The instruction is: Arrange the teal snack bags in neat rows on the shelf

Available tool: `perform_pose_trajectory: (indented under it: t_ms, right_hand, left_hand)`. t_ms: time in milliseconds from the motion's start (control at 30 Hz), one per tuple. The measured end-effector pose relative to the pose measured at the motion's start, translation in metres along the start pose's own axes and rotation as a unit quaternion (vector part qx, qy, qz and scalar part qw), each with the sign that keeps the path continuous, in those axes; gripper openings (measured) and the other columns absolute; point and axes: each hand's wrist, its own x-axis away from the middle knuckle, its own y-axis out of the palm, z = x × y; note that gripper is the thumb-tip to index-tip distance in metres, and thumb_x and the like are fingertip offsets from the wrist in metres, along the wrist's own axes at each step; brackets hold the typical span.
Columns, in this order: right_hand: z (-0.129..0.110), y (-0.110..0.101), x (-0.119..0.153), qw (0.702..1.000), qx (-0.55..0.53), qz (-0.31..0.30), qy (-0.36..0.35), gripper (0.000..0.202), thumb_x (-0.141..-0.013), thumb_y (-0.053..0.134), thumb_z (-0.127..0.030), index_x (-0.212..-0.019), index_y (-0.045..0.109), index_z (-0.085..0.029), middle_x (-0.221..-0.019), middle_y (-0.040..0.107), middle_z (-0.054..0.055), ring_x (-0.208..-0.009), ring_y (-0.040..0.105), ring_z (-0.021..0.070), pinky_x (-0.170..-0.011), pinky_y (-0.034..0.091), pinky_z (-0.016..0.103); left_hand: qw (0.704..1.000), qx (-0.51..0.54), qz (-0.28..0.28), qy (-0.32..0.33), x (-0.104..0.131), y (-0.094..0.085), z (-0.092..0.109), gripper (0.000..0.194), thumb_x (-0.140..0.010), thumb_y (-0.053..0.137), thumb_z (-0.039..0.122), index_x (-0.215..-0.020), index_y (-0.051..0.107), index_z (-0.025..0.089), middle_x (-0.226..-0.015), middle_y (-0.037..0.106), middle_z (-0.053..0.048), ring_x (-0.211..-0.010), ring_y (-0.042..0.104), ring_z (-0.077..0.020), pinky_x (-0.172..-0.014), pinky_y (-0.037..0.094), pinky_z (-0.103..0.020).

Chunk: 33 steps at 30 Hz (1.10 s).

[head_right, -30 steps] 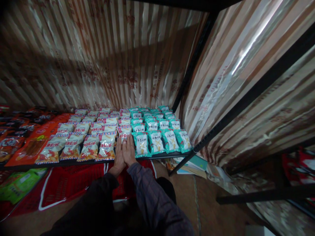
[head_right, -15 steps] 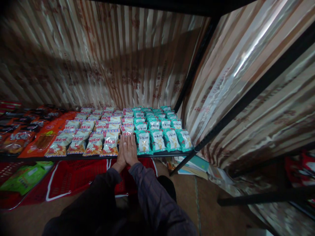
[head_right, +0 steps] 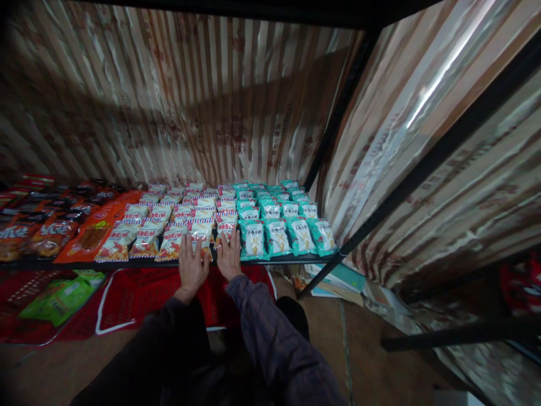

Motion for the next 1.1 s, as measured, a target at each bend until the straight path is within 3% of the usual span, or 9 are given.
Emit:
perform_pose_trajectory:
  t_ms: [233,467,700,867,1100]
  right_hand:
    - [-0.010,0.003,0.000,0.997,0.081,0.001,0.012,0.044,-0.091,0.039,-0.026,-0.132,0.051,-0.016,-0.157,0.008,0.010,-0.143,0.006,0.0346,-0.109,0.025,0.055]
    - [-0.021,-0.001,-0.019,0.984,0.176,-0.015,-0.010,0.052,-0.089,0.047,-0.024,-0.140,0.041,-0.022,-0.157,0.006,0.013,-0.142,0.010,0.0373,-0.107,0.028,0.053]
    - [-0.011,0.011,-0.010,0.982,0.189,0.009,-0.029,0.052,-0.087,0.048,-0.022,-0.138,0.040,-0.011,-0.155,0.013,0.018,-0.142,0.010,0.0357,-0.106,0.031,0.052]
    - [-0.007,0.013,-0.003,0.985,0.166,0.026,-0.036,0.052,-0.089,0.043,-0.018,-0.140,0.037,-0.009,-0.154,0.012,0.019,-0.142,0.010,0.0331,-0.108,0.029,0.050]
    - [-0.008,0.011,-0.006,0.987,0.158,0.021,0.006,0.044,-0.089,0.048,-0.027,-0.130,0.048,-0.015,-0.153,0.019,0.018,-0.140,0.017,0.0344,-0.103,0.033,0.051]
  left_hand:
    - [1.000,-0.020,-0.013,0.012,0.002,0.011,-0.008,0.058,-0.085,0.049,0.026,-0.140,0.035,0.012,-0.153,0.019,-0.018,-0.143,0.010,-0.0322,-0.112,0.022,-0.054]
    - [0.999,-0.014,0.004,0.035,-0.003,0.023,-0.014,0.058,-0.088,0.047,0.021,-0.141,0.028,0.008,-0.154,0.014,-0.022,-0.143,0.009,-0.0315,-0.110,0.029,-0.051]
    - [0.999,0.025,0.033,0.022,-0.008,0.029,-0.015,0.061,-0.089,0.046,0.018,-0.145,0.021,0.014,-0.156,-0.001,-0.018,-0.144,0.002,-0.0307,-0.111,0.027,-0.053]
    - [0.999,0.020,0.031,0.032,-0.013,0.033,-0.012,0.062,-0.088,0.046,0.018,-0.144,0.022,0.011,-0.155,0.009,-0.020,-0.144,0.005,-0.0305,-0.112,0.025,-0.054]
    - [0.998,-0.005,0.049,0.038,-0.017,0.040,-0.012,0.059,-0.089,0.043,0.020,-0.143,0.025,0.008,-0.151,0.020,-0.024,-0.143,0.011,-0.0309,-0.110,0.028,-0.054]
